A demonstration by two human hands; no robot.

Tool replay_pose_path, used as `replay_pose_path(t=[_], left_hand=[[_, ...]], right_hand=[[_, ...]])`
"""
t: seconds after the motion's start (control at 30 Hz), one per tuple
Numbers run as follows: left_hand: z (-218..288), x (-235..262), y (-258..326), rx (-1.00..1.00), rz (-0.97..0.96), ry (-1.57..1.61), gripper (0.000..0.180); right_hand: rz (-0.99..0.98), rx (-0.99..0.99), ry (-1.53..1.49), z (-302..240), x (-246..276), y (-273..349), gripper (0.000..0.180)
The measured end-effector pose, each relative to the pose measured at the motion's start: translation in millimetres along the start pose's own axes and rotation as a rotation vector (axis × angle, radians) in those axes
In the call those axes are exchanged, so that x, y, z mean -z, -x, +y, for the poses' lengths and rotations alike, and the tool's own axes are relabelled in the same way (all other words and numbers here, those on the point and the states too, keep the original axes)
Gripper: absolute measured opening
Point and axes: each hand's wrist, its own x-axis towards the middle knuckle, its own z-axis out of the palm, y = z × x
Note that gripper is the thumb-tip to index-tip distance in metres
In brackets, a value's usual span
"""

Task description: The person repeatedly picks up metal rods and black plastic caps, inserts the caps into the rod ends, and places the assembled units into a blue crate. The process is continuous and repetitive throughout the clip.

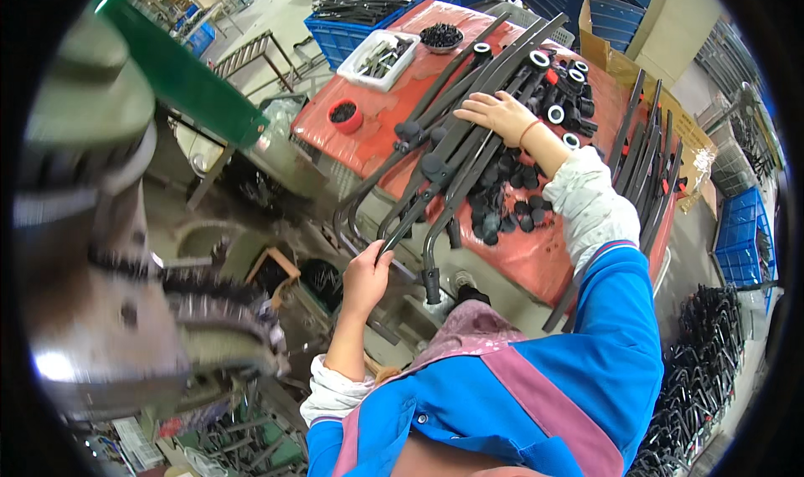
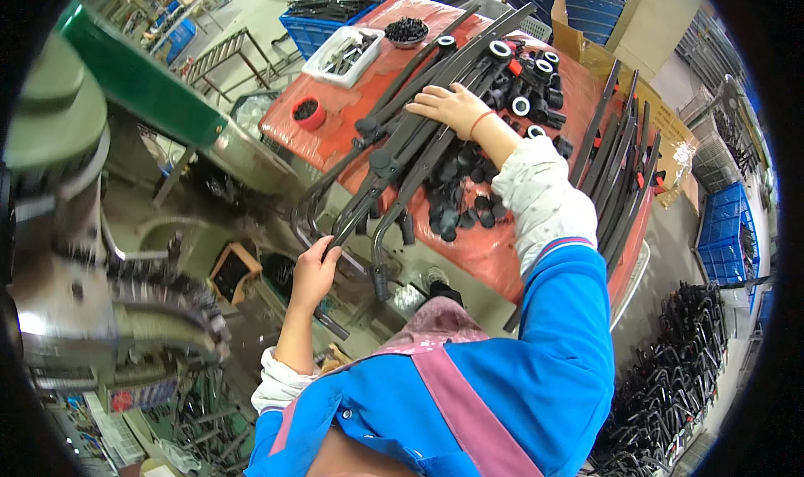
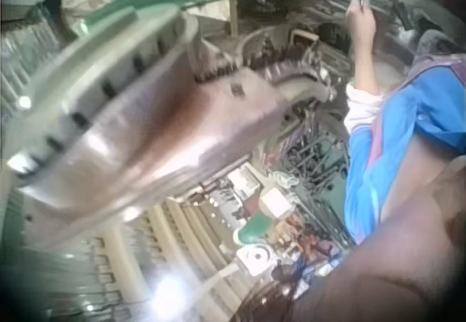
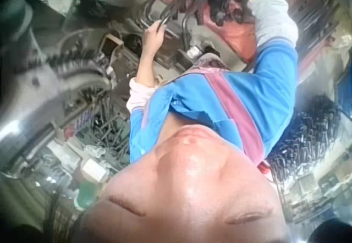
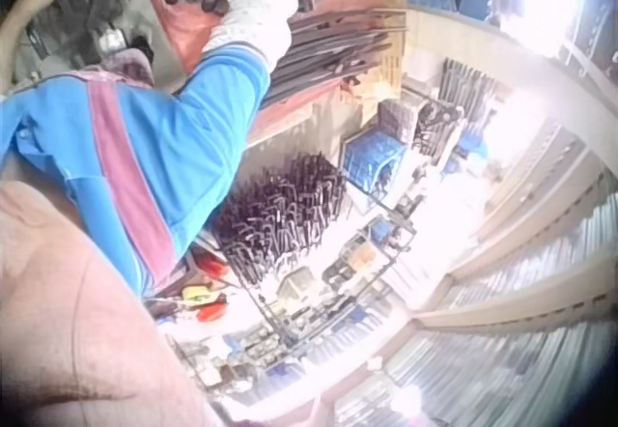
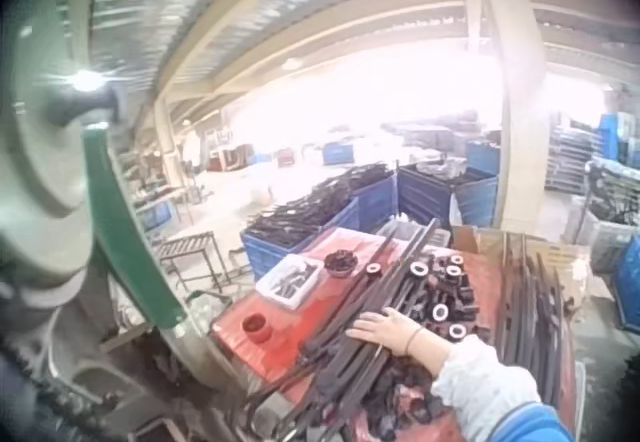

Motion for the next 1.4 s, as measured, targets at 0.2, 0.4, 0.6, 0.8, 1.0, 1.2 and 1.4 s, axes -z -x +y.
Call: replay_pose_path(t=[0.2, 0.4, 0.6, 0.8, 1.0, 1.2, 1.4], left_hand=[[-24.1, -25.6, -61.1, 0.121, -0.112, 0.08, 0.032], [-0.6, -25.3, -62.8, 0.408, -0.17, 0.279, 0.029], [11.7, 0.2, -161.9, 0.014, -0.068, 0.143, 0.029], [-66.7, -63.9, -316.1, 0.117, -0.271, 0.232, 0.059], [-50.0, -91.9, -351.4, 0.475, -0.475, 0.212, 0.067], [-48.4, -99.4, -341.5, 0.478, -0.657, 0.564, 0.083], [-19.0, -78.0, -338.9, 0.269, -0.73, 0.63, 0.083]], right_hand=[[0.283, -0.33, -0.202, 26.9, -81.7, -10.9, 0.069], [0.524, -1.047, -1.097, -23.9, -130.0, 7.0, 0.062], [0.421, -1.175, -1.77, -32.6, -135.9, -0.7, 0.075], [0.449, -1.181, -2.145, -30.7, -142.3, -17.0, 0.057], [0.618, -0.99, -2.564, -20.8, -154.8, -29.2, 0.041], [0.657, -0.965, -2.646, -23.2, -149.1, -36.5, 0.041], [0.534, -1.066, -2.696, -20.4, -144.8, -39.7, 0.042]])
